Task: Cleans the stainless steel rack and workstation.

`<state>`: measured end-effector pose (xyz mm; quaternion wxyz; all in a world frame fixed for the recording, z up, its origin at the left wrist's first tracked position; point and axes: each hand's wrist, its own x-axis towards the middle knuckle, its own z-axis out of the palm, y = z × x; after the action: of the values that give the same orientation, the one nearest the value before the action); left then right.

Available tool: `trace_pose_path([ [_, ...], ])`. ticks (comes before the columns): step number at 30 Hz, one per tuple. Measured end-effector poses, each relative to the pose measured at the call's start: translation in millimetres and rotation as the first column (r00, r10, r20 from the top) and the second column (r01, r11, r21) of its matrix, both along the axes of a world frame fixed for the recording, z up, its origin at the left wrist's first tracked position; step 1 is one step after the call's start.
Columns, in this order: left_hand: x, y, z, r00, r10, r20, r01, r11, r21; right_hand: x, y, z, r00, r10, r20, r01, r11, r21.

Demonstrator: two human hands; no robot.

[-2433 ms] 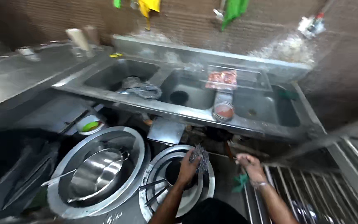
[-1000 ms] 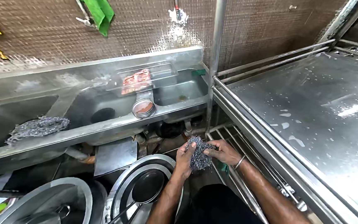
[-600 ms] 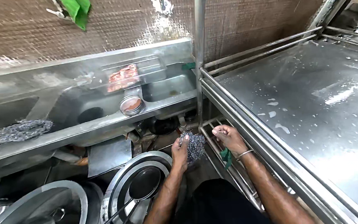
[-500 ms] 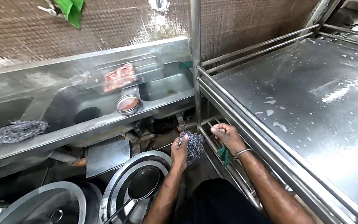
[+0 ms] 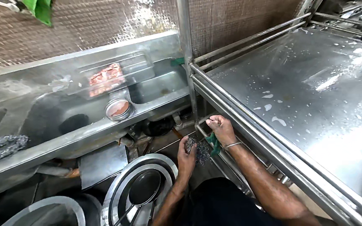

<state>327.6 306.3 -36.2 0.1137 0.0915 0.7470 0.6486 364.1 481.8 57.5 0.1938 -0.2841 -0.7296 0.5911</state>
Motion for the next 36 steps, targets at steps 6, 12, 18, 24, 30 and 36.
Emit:
trace_pose_path([
  [6, -24, -4, 0, 0.965, -0.263, 0.014, 0.260, 0.961, 0.096, -11, -18, 5, 0.994, 0.068, 0.091, -0.064, 0.997, -0.045],
  [12, -64, -8, 3, 0.887, -0.427, -0.177, 0.416, 0.904, -0.096, -52, -30, -20, 0.980, 0.124, 0.155, -0.113, 0.990, -0.080],
  [18, -94, -17, -4, 0.872, -0.454, -0.184, 0.416, 0.884, -0.212, -71, -42, -30, 0.989, 0.111, 0.100, -0.098, 0.988, -0.122],
  [24, -126, -30, -8, 0.877, -0.450, -0.169, 0.414, 0.885, -0.211, -55, -38, -58, 0.948, 0.299, 0.109, -0.292, 0.954, -0.071],
  [30, -154, -40, -12, 0.815, -0.570, -0.108, 0.500, 0.784, -0.367, -48, -47, -65, 0.877, 0.327, 0.351, -0.379, 0.921, 0.089],
  [36, -178, -53, -20, 0.775, -0.623, 0.103, 0.632, 0.759, -0.156, -46, -38, -65, 0.870, 0.399, 0.288, -0.411, 0.911, -0.021],
])
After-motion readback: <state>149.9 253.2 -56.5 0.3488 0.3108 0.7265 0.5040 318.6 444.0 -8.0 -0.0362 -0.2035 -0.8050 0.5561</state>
